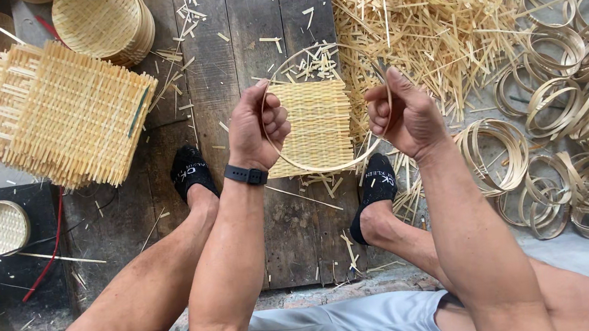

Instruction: The person sits on the floor assembling round bamboo baskets. He places a woven bamboo mat over a round wooden form, folds the protruding strip ends down around the rim, fits a thin bamboo hoop over the edge, presses the rim into place, trims excess strips with scissors, and sets finished baskets onto a stack beside him.

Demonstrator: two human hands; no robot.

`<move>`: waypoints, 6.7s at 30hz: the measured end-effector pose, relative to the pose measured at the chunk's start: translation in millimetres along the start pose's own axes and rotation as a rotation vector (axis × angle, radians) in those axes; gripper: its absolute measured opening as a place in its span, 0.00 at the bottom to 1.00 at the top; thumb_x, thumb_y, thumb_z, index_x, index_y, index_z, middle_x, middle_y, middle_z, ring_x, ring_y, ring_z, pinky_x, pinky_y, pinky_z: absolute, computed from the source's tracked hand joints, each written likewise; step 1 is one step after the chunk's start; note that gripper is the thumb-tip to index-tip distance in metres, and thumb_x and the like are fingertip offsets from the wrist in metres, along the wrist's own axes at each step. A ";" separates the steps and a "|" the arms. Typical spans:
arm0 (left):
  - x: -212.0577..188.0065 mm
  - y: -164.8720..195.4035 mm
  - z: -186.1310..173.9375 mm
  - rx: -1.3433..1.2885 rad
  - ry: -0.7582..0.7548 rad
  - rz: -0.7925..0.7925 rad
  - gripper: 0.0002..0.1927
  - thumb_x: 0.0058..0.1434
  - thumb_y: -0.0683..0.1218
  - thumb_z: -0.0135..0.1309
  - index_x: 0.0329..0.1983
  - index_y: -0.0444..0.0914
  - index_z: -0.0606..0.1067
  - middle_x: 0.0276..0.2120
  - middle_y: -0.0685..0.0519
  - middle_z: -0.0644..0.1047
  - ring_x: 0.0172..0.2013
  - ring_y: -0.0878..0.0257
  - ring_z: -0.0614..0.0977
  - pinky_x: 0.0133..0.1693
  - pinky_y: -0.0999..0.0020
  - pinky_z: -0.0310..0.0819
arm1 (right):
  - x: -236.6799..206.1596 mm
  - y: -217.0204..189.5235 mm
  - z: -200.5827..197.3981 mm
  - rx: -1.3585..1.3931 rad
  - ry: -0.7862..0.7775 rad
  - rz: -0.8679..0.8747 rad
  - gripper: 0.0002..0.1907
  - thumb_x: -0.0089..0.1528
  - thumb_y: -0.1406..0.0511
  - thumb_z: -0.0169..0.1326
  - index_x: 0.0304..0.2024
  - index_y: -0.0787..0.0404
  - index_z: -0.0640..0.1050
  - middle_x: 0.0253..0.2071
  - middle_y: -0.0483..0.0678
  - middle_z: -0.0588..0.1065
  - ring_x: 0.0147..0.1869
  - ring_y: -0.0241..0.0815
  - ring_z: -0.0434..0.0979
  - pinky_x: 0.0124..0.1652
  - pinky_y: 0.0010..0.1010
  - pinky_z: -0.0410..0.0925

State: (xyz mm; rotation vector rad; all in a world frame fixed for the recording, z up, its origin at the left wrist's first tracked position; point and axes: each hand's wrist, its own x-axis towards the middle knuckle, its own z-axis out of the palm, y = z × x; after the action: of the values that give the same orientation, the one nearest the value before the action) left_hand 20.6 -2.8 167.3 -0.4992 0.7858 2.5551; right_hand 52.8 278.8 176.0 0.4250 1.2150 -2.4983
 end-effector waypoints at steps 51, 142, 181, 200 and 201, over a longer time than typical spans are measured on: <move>67.4 -64.2 -172.5 1.465 0.654 0.248 0.07 0.53 0.41 0.67 0.36 0.38 0.85 0.30 0.47 0.84 0.31 0.58 0.86 0.40 0.64 0.80 | 85.6 146.4 -65.6 -1.214 0.611 -0.028 0.10 0.54 0.64 0.70 0.38 0.54 0.87 0.33 0.47 0.83 0.34 0.37 0.82 0.42 0.29 0.74; 157.1 -66.4 -132.5 1.595 0.148 -0.041 0.24 0.69 0.63 0.51 0.41 0.38 0.82 0.29 0.41 0.80 0.32 0.49 0.81 0.37 0.56 0.75 | 159.7 159.3 -73.2 -1.275 0.281 -0.134 0.29 0.73 0.50 0.37 0.39 0.68 0.78 0.39 0.65 0.76 0.46 0.60 0.77 0.51 0.47 0.69; 62.8 -115.2 -42.1 2.088 0.043 0.556 0.41 0.37 0.58 0.67 0.59 0.52 0.72 0.50 0.44 0.68 0.51 0.46 0.69 0.49 0.46 0.66 | 29.5 89.1 -231.7 -1.358 0.216 0.370 0.30 0.47 0.57 0.65 0.46 0.68 0.75 0.37 0.58 0.79 0.41 0.53 0.81 0.42 0.41 0.74; 55.7 -171.4 -77.4 1.935 0.335 0.435 0.60 0.39 0.59 0.73 0.74 0.43 0.57 0.61 0.36 0.61 0.61 0.37 0.65 0.58 0.41 0.63 | 60.0 103.3 -161.1 -2.137 0.165 -0.219 0.18 0.54 0.55 0.61 0.35 0.62 0.76 0.36 0.54 0.74 0.42 0.50 0.76 0.42 0.41 0.71; 54.9 -167.8 -77.8 1.940 0.314 0.430 0.59 0.38 0.58 0.73 0.73 0.43 0.58 0.61 0.36 0.62 0.61 0.38 0.65 0.58 0.41 0.64 | 60.9 101.2 -168.0 -2.146 0.148 -0.266 0.13 0.55 0.59 0.60 0.35 0.60 0.76 0.36 0.52 0.74 0.40 0.48 0.76 0.40 0.39 0.73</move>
State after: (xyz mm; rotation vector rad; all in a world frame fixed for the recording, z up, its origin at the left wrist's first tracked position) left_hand 72.2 92.8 7.8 0.0137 2.9133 0.8379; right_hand 60.4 343.9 -18.5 -0.2015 2.9575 -0.1374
